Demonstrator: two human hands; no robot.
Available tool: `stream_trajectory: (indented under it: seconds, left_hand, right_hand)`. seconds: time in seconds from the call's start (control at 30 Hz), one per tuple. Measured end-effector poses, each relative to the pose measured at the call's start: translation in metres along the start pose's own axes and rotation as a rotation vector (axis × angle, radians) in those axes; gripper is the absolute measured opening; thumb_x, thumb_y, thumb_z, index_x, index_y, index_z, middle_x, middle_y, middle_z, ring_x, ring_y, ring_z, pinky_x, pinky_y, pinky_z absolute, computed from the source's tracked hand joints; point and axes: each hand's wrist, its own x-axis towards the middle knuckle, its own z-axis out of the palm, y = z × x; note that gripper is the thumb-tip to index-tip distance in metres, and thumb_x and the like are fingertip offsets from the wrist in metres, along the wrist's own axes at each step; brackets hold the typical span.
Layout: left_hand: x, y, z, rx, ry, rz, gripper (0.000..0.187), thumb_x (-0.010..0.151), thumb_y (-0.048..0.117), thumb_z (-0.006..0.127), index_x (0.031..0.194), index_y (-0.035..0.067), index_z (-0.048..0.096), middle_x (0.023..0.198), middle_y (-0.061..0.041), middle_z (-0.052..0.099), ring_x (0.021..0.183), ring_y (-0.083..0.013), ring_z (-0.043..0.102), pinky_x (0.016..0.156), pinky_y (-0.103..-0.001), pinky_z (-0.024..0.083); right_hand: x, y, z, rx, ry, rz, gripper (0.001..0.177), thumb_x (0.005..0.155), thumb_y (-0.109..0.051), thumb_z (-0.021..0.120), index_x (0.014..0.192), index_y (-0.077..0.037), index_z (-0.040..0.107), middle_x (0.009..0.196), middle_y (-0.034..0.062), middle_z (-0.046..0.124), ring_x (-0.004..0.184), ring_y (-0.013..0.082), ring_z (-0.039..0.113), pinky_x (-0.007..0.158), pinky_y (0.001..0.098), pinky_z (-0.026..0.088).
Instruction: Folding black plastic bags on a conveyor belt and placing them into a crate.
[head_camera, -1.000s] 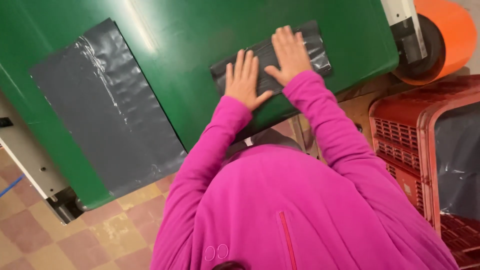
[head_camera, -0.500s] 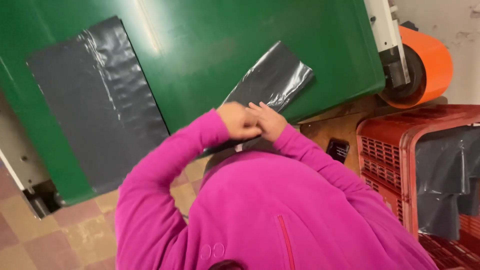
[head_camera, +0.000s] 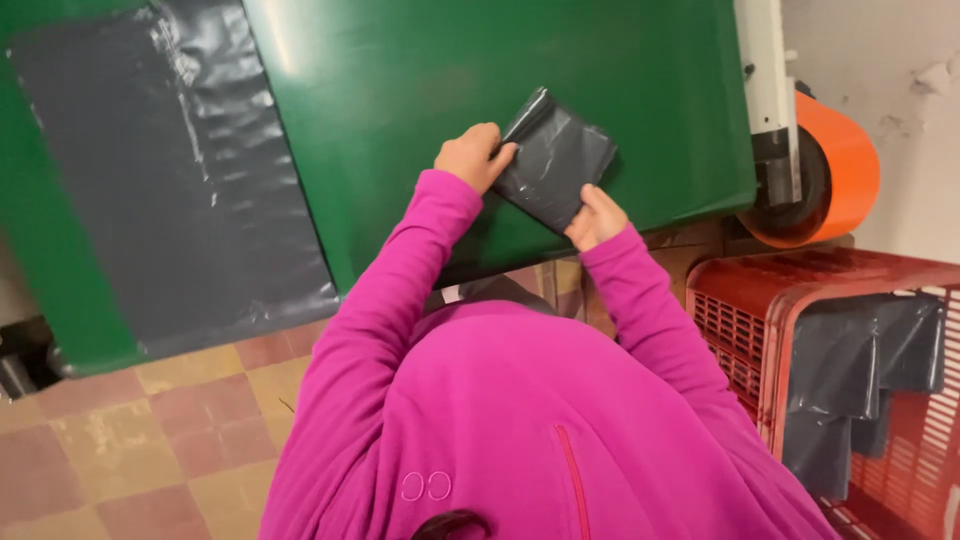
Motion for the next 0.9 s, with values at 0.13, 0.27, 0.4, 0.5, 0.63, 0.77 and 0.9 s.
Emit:
stream_trajectory:
  seconds: [0.13,0.27,0.4,0.5,0.63,0.77,0.9]
  left_hand:
    - [-0.026,0.008,-0.031,0.089,0.268,0.091,0.036,0.091,0.039,0.072,0.087,0.007,0.057,0.085,-0.015,0.063,0.074,-0.0395,0.064,0.062,-0.050,0.050]
    - [-0.125,-0.015,-0.104,-0.325,0.110,0.004,0.036,0.095,0.037,0.069,0.080,0.006,0.058,0.075,-0.014,0.060,0.066,-0.0338,0.061,0.061,-0.044,0.049]
    - [-0.282,-0.110,-0.142,-0.483,-0.285,-0.184,0.046,0.101,0.040,0.064,0.073,0.002,0.061,0.064,-0.015,0.056,0.059,-0.0266,0.055,0.060,-0.043,0.047]
    - [-0.389,-0.199,-0.171,-0.504,-0.470,-0.737,0.047,0.093,0.050,0.063,0.083,0.005,0.074,0.069,-0.008,0.069,0.065,-0.0204,0.068,0.063,-0.037,0.056]
    - [-0.482,-0.339,-0.170,-0.304,0.504,-0.737,0.060,0.085,0.042,0.083,0.118,-0.004,0.063,0.108,-0.012,0.068,0.103,-0.0292,0.067,0.092,-0.043,0.051]
    - [-0.487,-0.399,-0.166,-0.825,0.810,-0.399,0.060,0.092,0.025,0.080,0.137,0.002,0.048,0.135,-0.002,0.058,0.129,-0.0204,0.051,0.110,-0.036,0.037]
    - [-0.497,-0.362,-0.177,-0.750,0.552,-0.829,0.030,0.099,0.026,0.076,0.113,0.000,0.073,0.101,-0.012,0.071,0.100,-0.0270,0.063,0.097,-0.042,0.050]
  right_hand:
    - [-0.026,-0.006,-0.041,-0.351,0.027,-0.099,0.040,0.108,-0.023,0.050,0.139,0.001,0.052,0.128,0.0187,0.064,0.106,0.0325,0.070,0.088,0.0453,0.062]
    - [-0.055,0.022,-0.092,-0.807,-0.129,0.040,0.041,0.110,-0.031,0.056,0.127,0.006,0.062,0.113,0.0252,0.069,0.093,0.0341,0.073,0.073,0.0424,0.061]
    - [-0.028,0.136,-0.064,-0.980,-0.330,0.373,0.047,0.106,-0.034,0.056,0.132,0.005,0.061,0.121,0.0211,0.071,0.100,0.0279,0.074,0.079,0.0360,0.060]
    - [-0.005,0.242,-0.040,-0.916,-0.427,0.503,0.061,0.097,-0.031,0.062,0.147,-0.002,0.042,0.136,0.0082,0.063,0.114,0.0173,0.067,0.081,0.0304,0.052]
    - [0.030,0.356,-0.002,-0.877,-0.462,0.254,0.064,0.100,-0.029,0.065,0.153,-0.001,0.043,0.135,0.0070,0.059,0.110,0.0171,0.057,0.090,0.0325,0.045]
    - [0.051,0.413,-0.005,-0.923,-0.261,-0.006,0.048,0.100,-0.027,0.073,0.135,0.003,0.062,0.126,0.0106,0.065,0.109,0.0177,0.063,0.099,0.0345,0.050]
    - [-0.033,0.389,0.064,-1.226,-0.124,-0.206,0.040,0.097,-0.030,0.075,0.124,-0.001,0.070,0.122,0.0119,0.070,0.108,0.0189,0.063,0.100,0.0344,0.050]
